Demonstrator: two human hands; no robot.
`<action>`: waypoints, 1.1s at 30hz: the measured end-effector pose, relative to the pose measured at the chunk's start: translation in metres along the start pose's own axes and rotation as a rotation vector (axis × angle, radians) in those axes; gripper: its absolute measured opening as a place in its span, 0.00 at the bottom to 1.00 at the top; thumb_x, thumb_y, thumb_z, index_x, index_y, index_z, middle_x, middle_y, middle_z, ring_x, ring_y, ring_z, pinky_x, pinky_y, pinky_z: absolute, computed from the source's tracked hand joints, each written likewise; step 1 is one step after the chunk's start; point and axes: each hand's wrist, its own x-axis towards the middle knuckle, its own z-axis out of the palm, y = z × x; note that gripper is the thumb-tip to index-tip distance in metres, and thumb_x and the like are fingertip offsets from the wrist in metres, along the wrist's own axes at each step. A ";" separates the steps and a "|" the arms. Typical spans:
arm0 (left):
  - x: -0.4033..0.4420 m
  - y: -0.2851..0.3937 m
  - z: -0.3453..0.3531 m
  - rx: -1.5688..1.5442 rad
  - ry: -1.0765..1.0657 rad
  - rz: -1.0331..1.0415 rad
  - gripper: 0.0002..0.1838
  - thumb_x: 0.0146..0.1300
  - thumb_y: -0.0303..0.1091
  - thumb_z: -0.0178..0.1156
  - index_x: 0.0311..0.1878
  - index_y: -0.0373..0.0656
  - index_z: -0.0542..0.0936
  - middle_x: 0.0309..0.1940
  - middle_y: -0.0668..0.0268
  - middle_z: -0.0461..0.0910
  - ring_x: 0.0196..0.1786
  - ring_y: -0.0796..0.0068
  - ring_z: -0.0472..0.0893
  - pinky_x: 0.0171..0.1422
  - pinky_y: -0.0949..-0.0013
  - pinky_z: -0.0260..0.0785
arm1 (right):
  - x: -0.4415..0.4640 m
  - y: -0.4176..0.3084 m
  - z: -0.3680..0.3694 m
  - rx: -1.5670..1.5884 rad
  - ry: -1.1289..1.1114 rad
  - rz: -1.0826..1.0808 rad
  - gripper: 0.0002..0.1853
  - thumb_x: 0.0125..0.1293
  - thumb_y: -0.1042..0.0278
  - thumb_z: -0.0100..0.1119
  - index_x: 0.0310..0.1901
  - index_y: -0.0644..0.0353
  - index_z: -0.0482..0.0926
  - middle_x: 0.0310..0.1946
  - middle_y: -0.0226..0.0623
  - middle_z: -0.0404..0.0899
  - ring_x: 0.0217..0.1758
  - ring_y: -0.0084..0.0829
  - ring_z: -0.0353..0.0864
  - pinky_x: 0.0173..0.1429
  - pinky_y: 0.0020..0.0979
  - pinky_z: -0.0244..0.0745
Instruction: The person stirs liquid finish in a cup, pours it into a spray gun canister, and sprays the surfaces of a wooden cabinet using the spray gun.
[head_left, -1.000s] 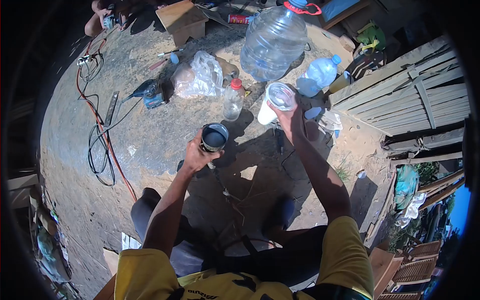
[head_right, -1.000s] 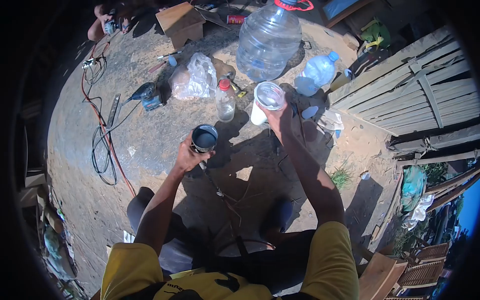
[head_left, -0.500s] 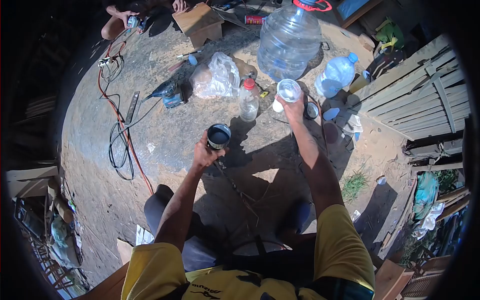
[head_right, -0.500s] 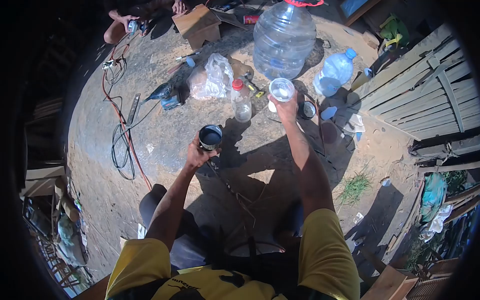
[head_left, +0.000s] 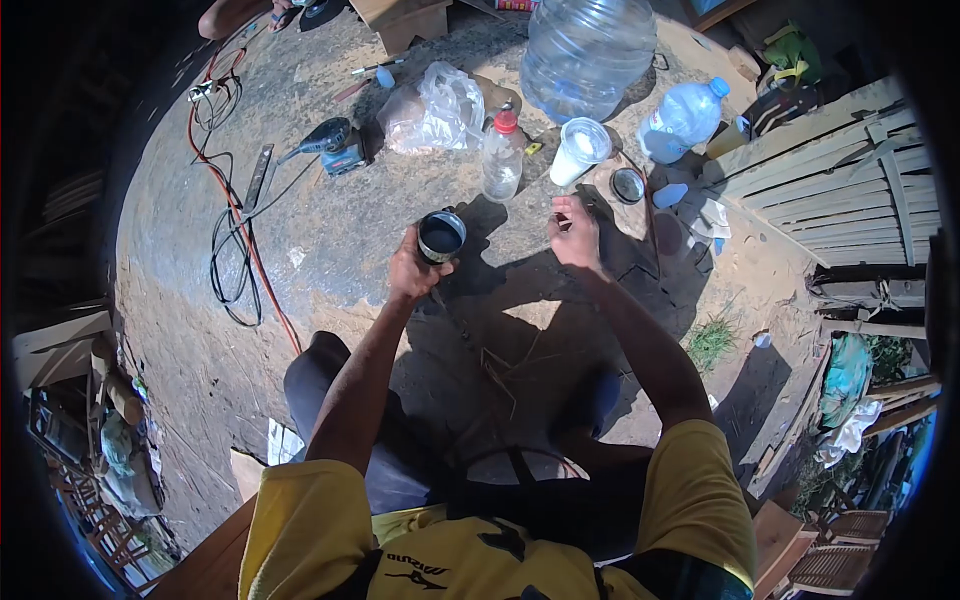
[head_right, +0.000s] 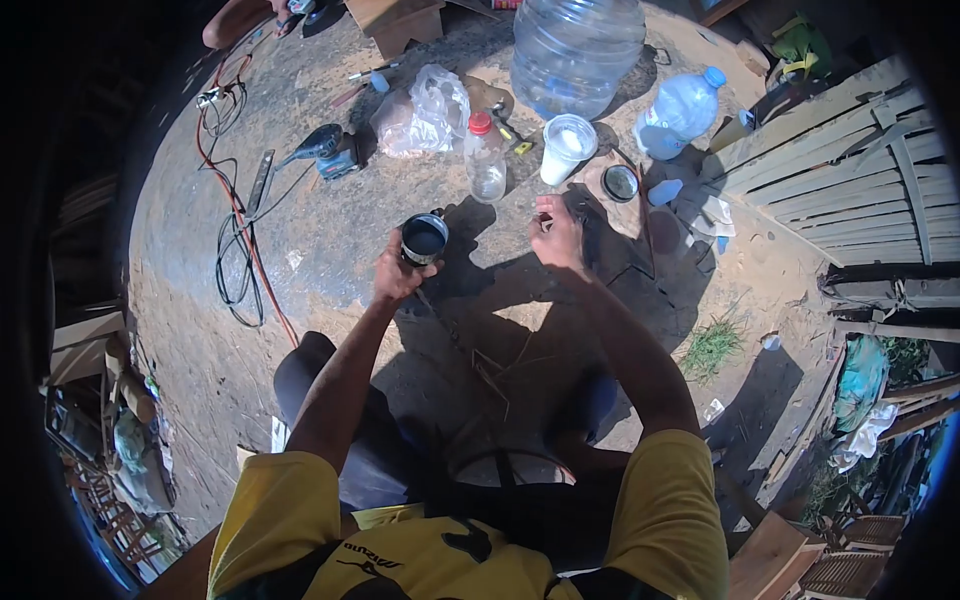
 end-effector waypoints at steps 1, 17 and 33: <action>-0.006 0.010 0.004 0.269 0.019 0.103 0.47 0.48 0.41 0.88 0.69 0.39 0.73 0.59 0.64 0.87 0.61 0.63 0.87 0.64 0.57 0.82 | -0.009 -0.002 0.012 0.011 -0.052 -0.019 0.18 0.62 0.76 0.67 0.55 0.59 0.79 0.44 0.42 0.88 0.46 0.41 0.92 0.52 0.41 0.84; -0.011 0.033 0.008 0.281 0.106 0.190 0.47 0.51 0.29 0.86 0.72 0.40 0.69 0.63 0.59 0.83 0.64 0.68 0.83 0.71 0.63 0.76 | 0.000 -0.032 0.171 -0.275 -0.331 -0.114 0.21 0.69 0.70 0.64 0.62 0.58 0.75 0.54 0.54 0.78 0.56 0.58 0.85 0.55 0.55 0.83; -0.008 0.023 -0.011 0.183 -0.045 0.182 0.51 0.51 0.29 0.87 0.75 0.40 0.65 0.63 0.59 0.82 0.64 0.68 0.82 0.69 0.62 0.77 | -0.043 -0.022 0.129 -0.308 -0.470 -0.192 0.26 0.63 0.57 0.74 0.62 0.53 0.81 0.60 0.52 0.78 0.57 0.54 0.87 0.58 0.52 0.85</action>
